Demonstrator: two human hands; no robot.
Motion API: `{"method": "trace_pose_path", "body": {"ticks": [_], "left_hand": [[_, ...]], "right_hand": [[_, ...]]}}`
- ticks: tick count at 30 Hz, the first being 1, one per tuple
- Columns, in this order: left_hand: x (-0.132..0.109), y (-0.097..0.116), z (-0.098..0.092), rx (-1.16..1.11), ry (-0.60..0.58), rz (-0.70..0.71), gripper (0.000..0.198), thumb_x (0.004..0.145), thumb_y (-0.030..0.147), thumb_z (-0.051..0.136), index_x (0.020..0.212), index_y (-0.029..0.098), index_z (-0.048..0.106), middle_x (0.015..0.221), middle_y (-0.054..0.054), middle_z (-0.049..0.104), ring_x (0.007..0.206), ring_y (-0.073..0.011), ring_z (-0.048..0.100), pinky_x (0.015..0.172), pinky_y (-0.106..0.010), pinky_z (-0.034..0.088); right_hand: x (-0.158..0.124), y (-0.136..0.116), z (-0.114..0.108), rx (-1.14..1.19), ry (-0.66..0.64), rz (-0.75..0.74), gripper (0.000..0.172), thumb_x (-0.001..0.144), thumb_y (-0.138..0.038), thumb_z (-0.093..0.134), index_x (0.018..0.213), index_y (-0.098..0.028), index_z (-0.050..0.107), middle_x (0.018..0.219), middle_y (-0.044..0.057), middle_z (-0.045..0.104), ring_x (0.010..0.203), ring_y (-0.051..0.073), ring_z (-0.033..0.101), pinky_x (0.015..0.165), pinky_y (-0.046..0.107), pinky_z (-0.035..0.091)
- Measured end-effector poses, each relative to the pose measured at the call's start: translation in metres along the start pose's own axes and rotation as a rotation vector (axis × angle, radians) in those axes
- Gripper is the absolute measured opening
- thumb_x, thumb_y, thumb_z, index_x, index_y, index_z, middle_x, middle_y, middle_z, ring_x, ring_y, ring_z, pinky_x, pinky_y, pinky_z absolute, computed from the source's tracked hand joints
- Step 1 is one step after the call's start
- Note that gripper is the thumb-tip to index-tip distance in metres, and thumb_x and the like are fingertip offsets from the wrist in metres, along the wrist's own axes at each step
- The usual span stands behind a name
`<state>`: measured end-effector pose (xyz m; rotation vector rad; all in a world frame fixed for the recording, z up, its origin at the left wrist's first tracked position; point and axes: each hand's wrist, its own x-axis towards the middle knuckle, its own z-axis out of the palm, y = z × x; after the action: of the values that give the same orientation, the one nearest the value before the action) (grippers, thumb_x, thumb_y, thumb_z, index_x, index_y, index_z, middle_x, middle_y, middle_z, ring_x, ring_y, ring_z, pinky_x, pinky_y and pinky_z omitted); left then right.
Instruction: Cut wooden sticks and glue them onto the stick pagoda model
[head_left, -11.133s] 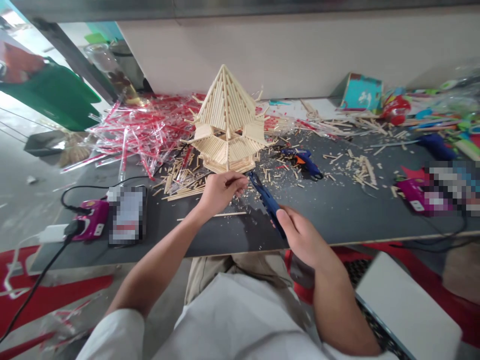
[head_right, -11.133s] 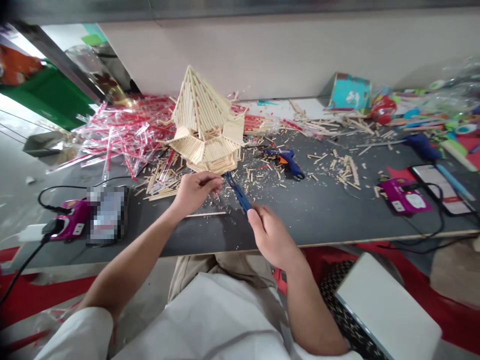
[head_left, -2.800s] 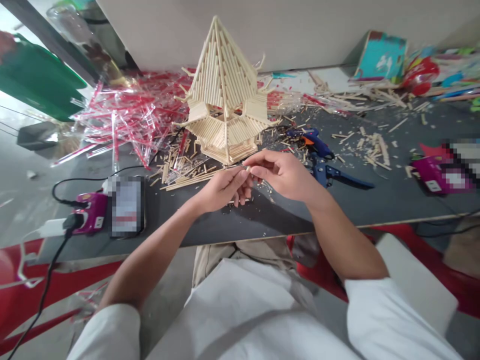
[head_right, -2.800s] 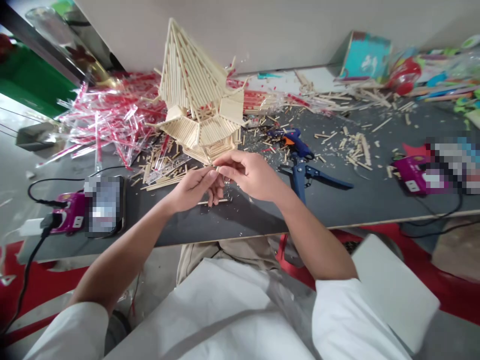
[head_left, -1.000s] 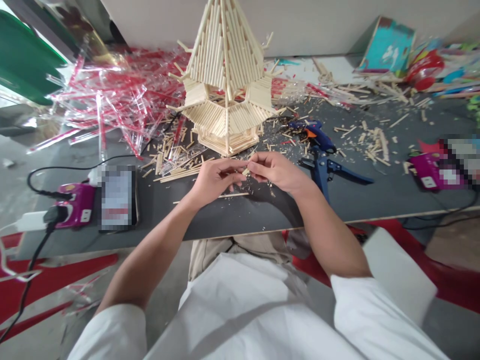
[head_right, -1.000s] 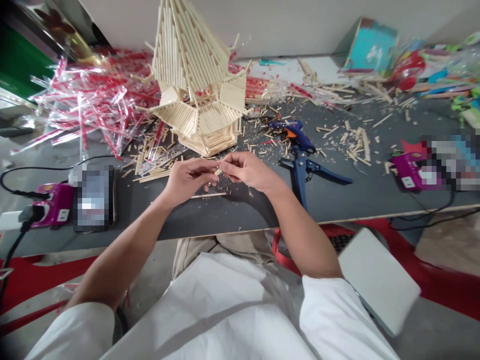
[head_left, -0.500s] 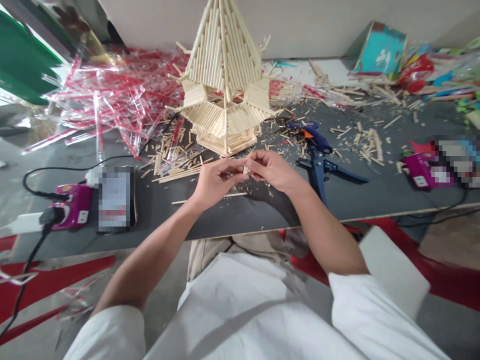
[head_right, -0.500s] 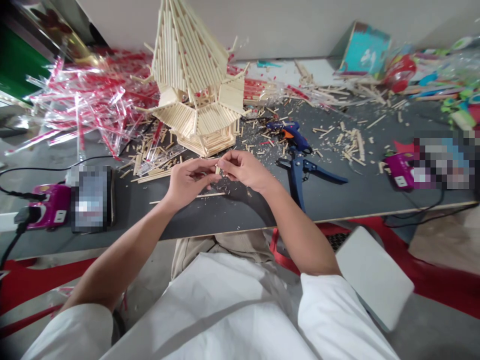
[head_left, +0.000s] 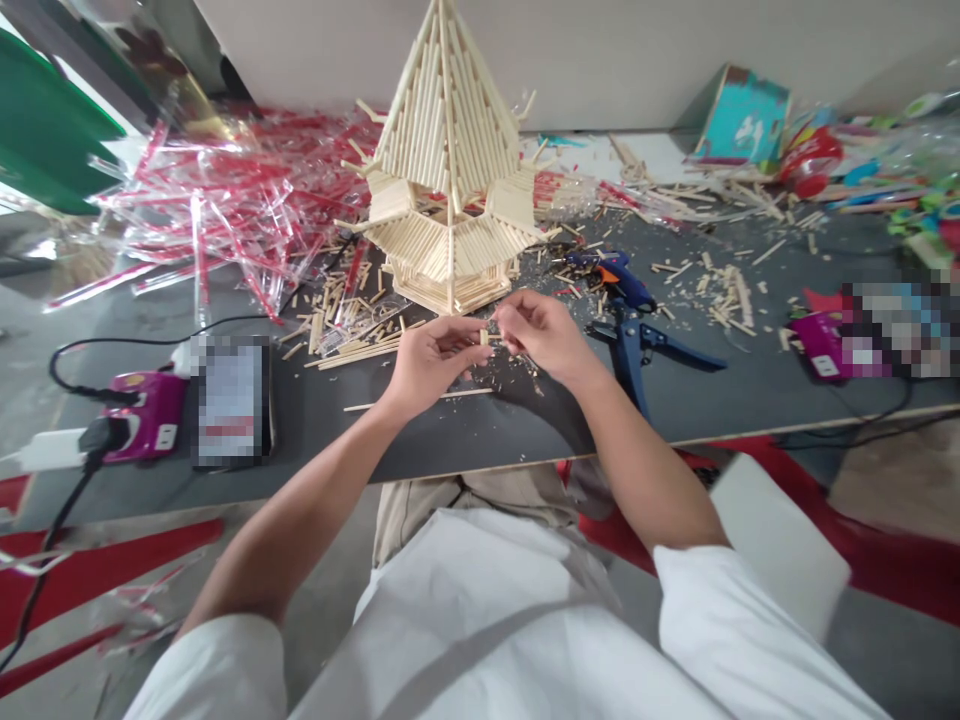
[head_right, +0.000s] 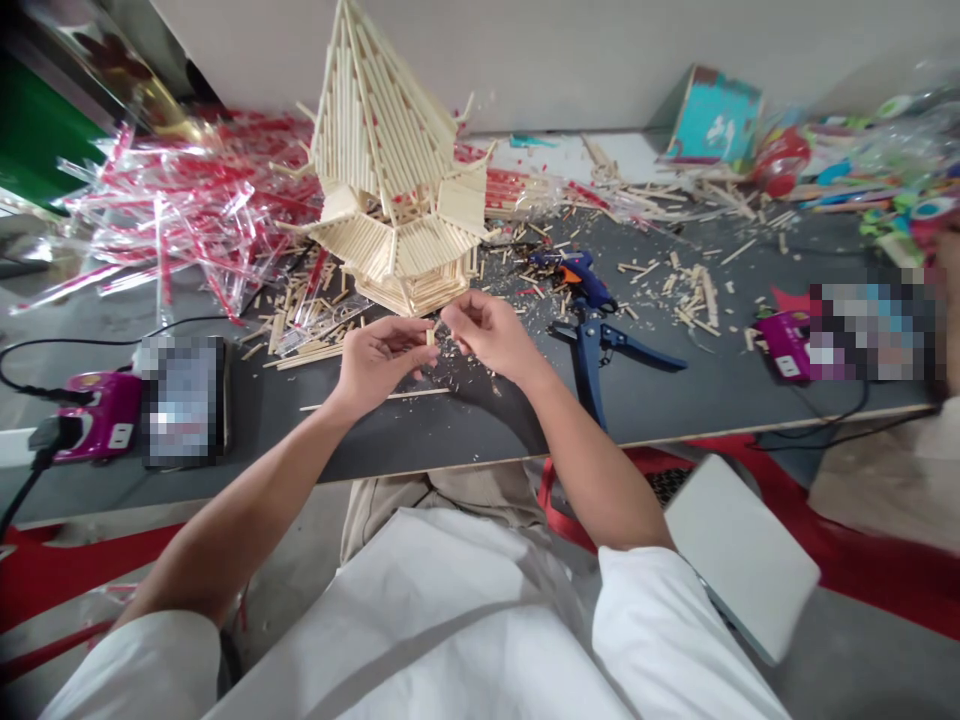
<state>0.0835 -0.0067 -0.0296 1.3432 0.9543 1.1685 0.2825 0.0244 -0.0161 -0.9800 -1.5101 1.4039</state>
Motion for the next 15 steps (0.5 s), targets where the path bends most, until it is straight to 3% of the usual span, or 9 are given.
{"method": "trace_pose_path", "body": {"ticks": [3, 5, 7, 9, 11, 15], "left_hand": [[0.0, -0.002, -0.003, 0.017, -0.006, -0.001, 0.038, 0.078, 0.035, 0.088, 0.108, 0.015, 0.076, 0.082, -0.003, 0.074, 0.069, -0.0152, 0.075, 0.052, -0.021, 0.059], [0.001, -0.004, -0.005, 0.026, -0.017, 0.0, 0.036, 0.08, 0.035, 0.087, 0.108, 0.016, 0.076, 0.083, -0.003, 0.074, 0.07, -0.0155, 0.075, 0.052, -0.022, 0.06], [0.001, -0.006, -0.006, 0.028, -0.021, 0.004, 0.034, 0.081, 0.035, 0.086, 0.108, 0.017, 0.076, 0.083, -0.003, 0.073, 0.07, -0.0155, 0.075, 0.052, -0.022, 0.059], [0.002, -0.007, -0.007, 0.037, -0.021, 0.011, 0.033, 0.081, 0.034, 0.086, 0.108, 0.017, 0.075, 0.083, -0.003, 0.073, 0.07, -0.0152, 0.075, 0.052, -0.021, 0.059], [0.002, -0.007, -0.007, 0.051, -0.018, 0.018, 0.032, 0.082, 0.034, 0.086, 0.108, 0.018, 0.075, 0.083, -0.003, 0.073, 0.069, -0.0148, 0.075, 0.051, -0.021, 0.059], [0.003, -0.006, -0.007, 0.081, -0.005, 0.022, 0.033, 0.08, 0.033, 0.087, 0.107, 0.017, 0.076, 0.083, -0.004, 0.073, 0.068, -0.0144, 0.074, 0.051, -0.02, 0.058]], "right_hand": [[-0.006, -0.018, -0.023, -0.176, 0.111, -0.061, 0.047, 0.087, -0.07, 0.073, 0.093, -0.024, 0.063, 0.076, 0.0, 0.063, 0.061, 0.014, 0.056, 0.057, 0.03, 0.046], [-0.011, -0.029, -0.052, -0.464, 0.217, -0.065, 0.04, 0.088, -0.063, 0.075, 0.096, -0.025, 0.068, 0.083, 0.003, 0.069, 0.069, 0.018, 0.063, 0.065, 0.034, 0.05], [-0.013, -0.033, -0.087, -0.765, 0.345, 0.029, 0.034, 0.089, -0.057, 0.074, 0.094, -0.024, 0.07, 0.085, 0.006, 0.071, 0.076, 0.023, 0.065, 0.075, 0.04, 0.052], [-0.013, -0.029, -0.122, -1.007, 0.477, 0.12, 0.032, 0.088, -0.052, 0.073, 0.094, -0.021, 0.07, 0.087, 0.011, 0.07, 0.084, 0.029, 0.066, 0.084, 0.046, 0.052], [-0.011, -0.018, -0.147, -1.181, 0.514, 0.172, 0.042, 0.086, -0.053, 0.075, 0.103, -0.016, 0.07, 0.101, 0.02, 0.069, 0.103, 0.036, 0.063, 0.093, 0.05, 0.05], [-0.003, 0.012, -0.161, -1.259, 0.525, 0.334, 0.061, 0.079, -0.066, 0.077, 0.105, -0.011, 0.07, 0.105, 0.023, 0.069, 0.105, 0.038, 0.064, 0.09, 0.05, 0.052]]}}
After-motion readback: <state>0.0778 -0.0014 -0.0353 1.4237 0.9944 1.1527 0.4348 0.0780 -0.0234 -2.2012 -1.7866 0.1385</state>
